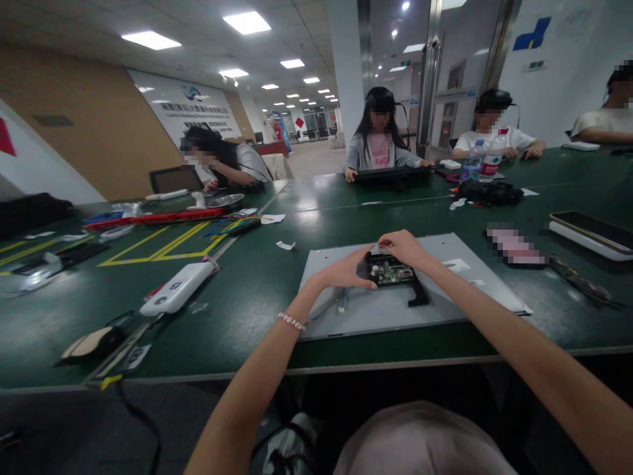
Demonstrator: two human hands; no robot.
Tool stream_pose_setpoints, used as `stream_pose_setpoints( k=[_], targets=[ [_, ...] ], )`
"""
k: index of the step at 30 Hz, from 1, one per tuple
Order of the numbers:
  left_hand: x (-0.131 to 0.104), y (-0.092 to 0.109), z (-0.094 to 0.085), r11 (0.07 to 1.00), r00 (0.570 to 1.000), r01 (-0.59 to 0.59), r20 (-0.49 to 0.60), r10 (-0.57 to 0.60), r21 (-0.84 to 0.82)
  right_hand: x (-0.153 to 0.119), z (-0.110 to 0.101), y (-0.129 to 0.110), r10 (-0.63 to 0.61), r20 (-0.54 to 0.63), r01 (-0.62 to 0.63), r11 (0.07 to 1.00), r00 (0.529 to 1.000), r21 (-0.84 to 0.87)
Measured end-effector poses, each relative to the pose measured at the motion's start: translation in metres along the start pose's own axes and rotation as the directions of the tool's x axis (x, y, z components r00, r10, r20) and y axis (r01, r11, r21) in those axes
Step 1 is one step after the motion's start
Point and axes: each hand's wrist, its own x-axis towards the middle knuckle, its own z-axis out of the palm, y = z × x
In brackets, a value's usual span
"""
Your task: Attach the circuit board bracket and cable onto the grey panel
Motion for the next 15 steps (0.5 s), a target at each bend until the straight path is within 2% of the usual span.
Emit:
stream_pose_setpoints(
  k=[7,11,15],
  targets=[
    [0.001,-0.003,0.001,0.999,0.999,-0.038,-0.006,0.038,0.009,-0.002,0.015,0.001,-0.034,0.046,0.029,0.994,0.998,0.106],
    [0.001,-0.001,-0.001,0.999,1.000,-0.032,0.001,0.032,0.011,-0.006,0.016,0.004,-0.060,0.035,0.051,0.976,0.998,0.211],
    [0.001,0.001,-0.001,0.999,0.999,-0.032,0.018,0.031,0.005,-0.008,0.016,0.006,-0.054,0.028,0.047,0.976,0.998,0.214]
  ],
)
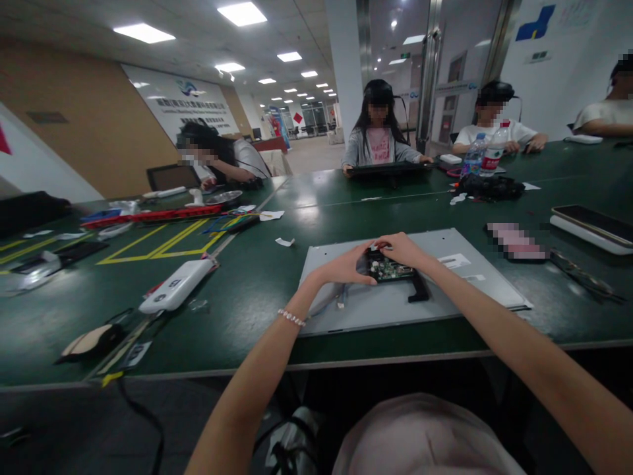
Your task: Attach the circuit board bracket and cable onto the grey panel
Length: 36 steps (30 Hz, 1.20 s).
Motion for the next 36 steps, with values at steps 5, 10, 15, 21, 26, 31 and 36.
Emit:
stream_pose_setpoints(
  k=[5,10,15,21,26,31,36],
  targets=[
    [-0.002,-0.003,-0.003,1.000,1.000,0.029,0.004,-0.029,0.002,0.000,-0.001,-0.002,-0.018,0.010,0.018,0.999,1.000,-0.031],
    [-0.011,-0.031,-0.027,0.960,0.919,0.221,-0.365,-0.146,0.173,-0.001,-0.001,-0.003,0.004,-0.059,-0.004,1.000,0.998,0.007],
    [-0.038,-0.070,-0.052,0.689,0.632,0.671,-0.697,-0.338,0.274,-0.002,-0.003,-0.004,0.087,-0.210,-0.058,0.989,0.974,0.138],
    [-0.064,-0.104,-0.054,0.473,0.417,0.869,-0.733,-0.537,0.148,-0.001,-0.007,0.007,0.270,-0.419,-0.178,0.953,0.867,0.246],
    [-0.070,-0.116,-0.054,0.455,0.437,0.875,-0.675,-0.594,0.166,-0.004,-0.007,0.024,0.384,-0.437,-0.269,0.914,0.814,0.303],
    [-0.070,-0.114,-0.057,0.395,0.419,0.896,-0.679,-0.603,0.203,-0.004,-0.005,0.029,0.404,-0.419,-0.290,0.905,0.813,0.311],
    [-0.065,-0.114,-0.057,0.377,0.446,0.890,-0.669,-0.594,0.258,-0.004,-0.005,0.025,0.394,-0.407,-0.285,0.909,0.824,0.305]
  ],
)
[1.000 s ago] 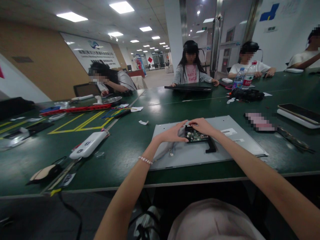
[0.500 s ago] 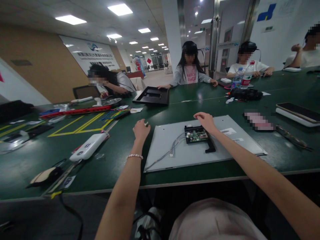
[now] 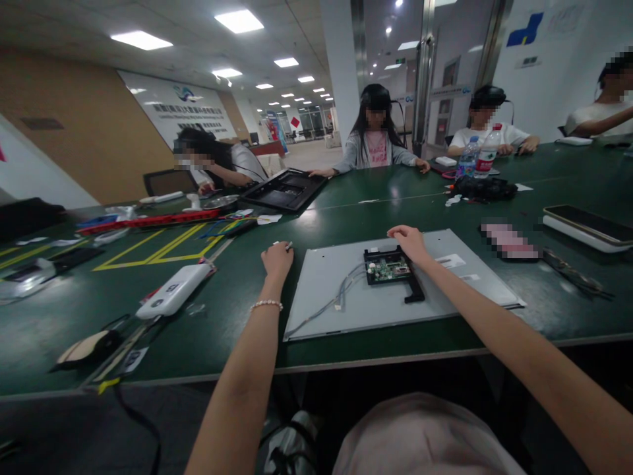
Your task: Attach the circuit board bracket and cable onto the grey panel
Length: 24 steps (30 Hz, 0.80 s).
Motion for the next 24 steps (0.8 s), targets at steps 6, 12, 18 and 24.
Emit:
stream_pose_setpoints(
  k=[6,12,18,24],
  targets=[
    [0.003,0.001,0.000,0.998,0.997,-0.062,-0.049,0.062,0.007,-0.001,0.001,-0.005,-0.019,0.019,0.019,1.000,1.000,0.003],
    [-0.006,0.028,-0.022,0.964,0.962,-0.263,-0.085,0.260,-0.027,-0.005,-0.001,-0.021,-0.088,0.041,0.088,0.996,0.995,0.003],
    [-0.042,0.085,-0.056,0.850,0.858,-0.514,-0.068,0.509,-0.113,-0.021,0.001,-0.055,-0.301,0.137,0.302,0.953,0.944,0.011],
    [-0.071,0.113,-0.068,0.652,0.671,-0.734,-0.049,0.740,-0.190,-0.040,0.011,-0.078,-0.390,0.345,0.435,0.899,0.854,-0.060]
  ],
)
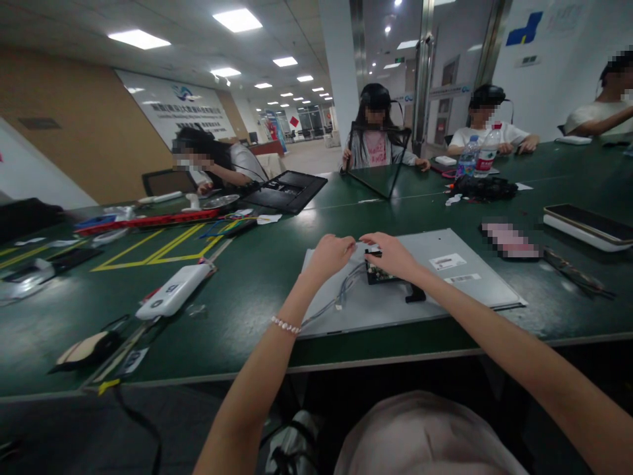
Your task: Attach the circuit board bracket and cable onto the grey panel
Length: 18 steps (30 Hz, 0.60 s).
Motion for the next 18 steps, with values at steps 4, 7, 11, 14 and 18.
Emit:
stream_pose_setpoints(
  k=[4,7,11,14,18],
  targets=[
    [-0.002,0.001,0.004,0.994,0.999,-0.030,0.034,0.034,-0.106,-0.003,0.005,-0.003,-0.018,0.063,0.021,0.998,0.998,-0.053],
    [-0.002,0.000,0.006,0.983,0.994,-0.079,0.055,0.089,-0.167,-0.005,0.006,-0.003,-0.005,0.077,0.010,0.998,0.997,-0.064],
    [-0.002,0.001,0.004,0.967,0.987,-0.112,0.083,0.134,-0.229,-0.004,0.007,-0.001,0.020,0.076,-0.019,1.000,0.997,-0.015],
    [-0.002,0.001,0.001,0.948,0.989,-0.092,0.083,0.123,-0.306,-0.003,0.008,0.000,0.026,0.090,-0.028,0.999,0.996,0.023],
    [-0.005,-0.009,-0.001,0.888,0.997,-0.038,0.044,0.065,-0.459,-0.003,0.005,-0.003,-0.058,0.106,0.060,0.998,0.993,-0.021]
  ],
)
